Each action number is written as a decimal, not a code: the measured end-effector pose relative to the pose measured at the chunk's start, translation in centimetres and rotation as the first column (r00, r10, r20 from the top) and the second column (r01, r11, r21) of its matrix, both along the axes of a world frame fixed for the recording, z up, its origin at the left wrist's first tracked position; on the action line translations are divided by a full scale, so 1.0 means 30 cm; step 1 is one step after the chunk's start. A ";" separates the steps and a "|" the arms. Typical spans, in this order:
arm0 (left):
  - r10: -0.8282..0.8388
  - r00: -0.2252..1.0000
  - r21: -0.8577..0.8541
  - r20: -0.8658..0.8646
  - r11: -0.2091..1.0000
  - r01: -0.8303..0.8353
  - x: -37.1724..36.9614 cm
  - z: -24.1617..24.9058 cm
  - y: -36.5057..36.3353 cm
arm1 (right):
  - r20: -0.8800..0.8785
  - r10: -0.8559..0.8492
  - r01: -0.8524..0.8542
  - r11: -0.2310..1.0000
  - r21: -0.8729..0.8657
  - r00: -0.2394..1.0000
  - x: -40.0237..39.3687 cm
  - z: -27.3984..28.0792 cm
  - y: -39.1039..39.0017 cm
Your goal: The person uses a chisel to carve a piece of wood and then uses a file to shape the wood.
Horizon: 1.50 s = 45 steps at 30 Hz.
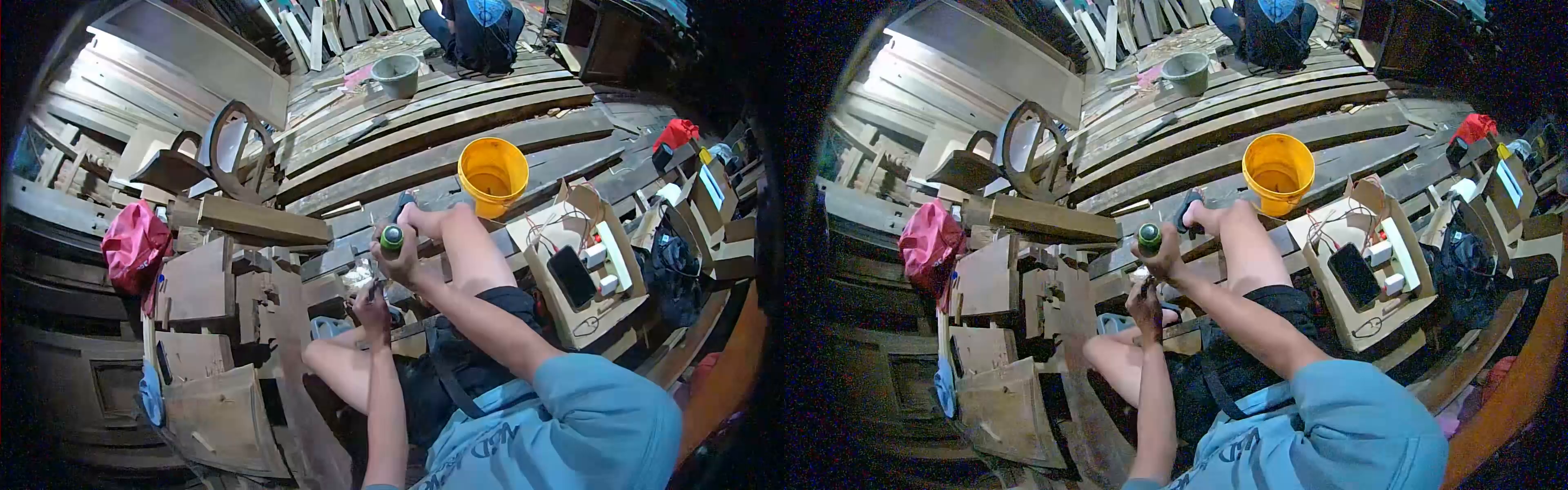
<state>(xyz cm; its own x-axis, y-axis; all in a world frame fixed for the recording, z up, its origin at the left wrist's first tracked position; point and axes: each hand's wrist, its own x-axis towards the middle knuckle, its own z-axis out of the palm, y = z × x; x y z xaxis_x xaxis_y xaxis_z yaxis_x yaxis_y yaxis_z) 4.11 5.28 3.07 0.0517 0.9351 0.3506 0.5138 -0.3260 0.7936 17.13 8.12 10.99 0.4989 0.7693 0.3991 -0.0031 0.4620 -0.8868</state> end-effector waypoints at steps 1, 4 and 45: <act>0.000 1.000 -0.004 -0.002 1.000 0.000 0.005 0.007 -0.002 | -0.002 0.000 0.000 1.000 -0.004 1.000 -0.002 -0.021 0.003; -0.034 0.999 -0.002 -0.024 0.999 0.034 0.026 0.031 -0.016 | 0.095 0.059 -0.057 0.998 -0.017 0.994 -0.003 -0.020 -0.006; 0.127 0.987 -0.049 -0.094 0.990 -0.132 0.020 -0.004 -0.004 | 0.111 0.032 -0.037 0.998 0.043 0.993 -0.009 0.029 -0.025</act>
<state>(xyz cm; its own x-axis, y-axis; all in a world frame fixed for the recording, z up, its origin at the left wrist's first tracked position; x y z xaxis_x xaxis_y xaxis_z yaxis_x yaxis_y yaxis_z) 4.71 5.16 2.96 -0.0417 0.9537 0.2979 0.6195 -0.2093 0.7566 16.86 7.36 11.86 0.4235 0.7652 0.4849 0.0769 0.5030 -0.8608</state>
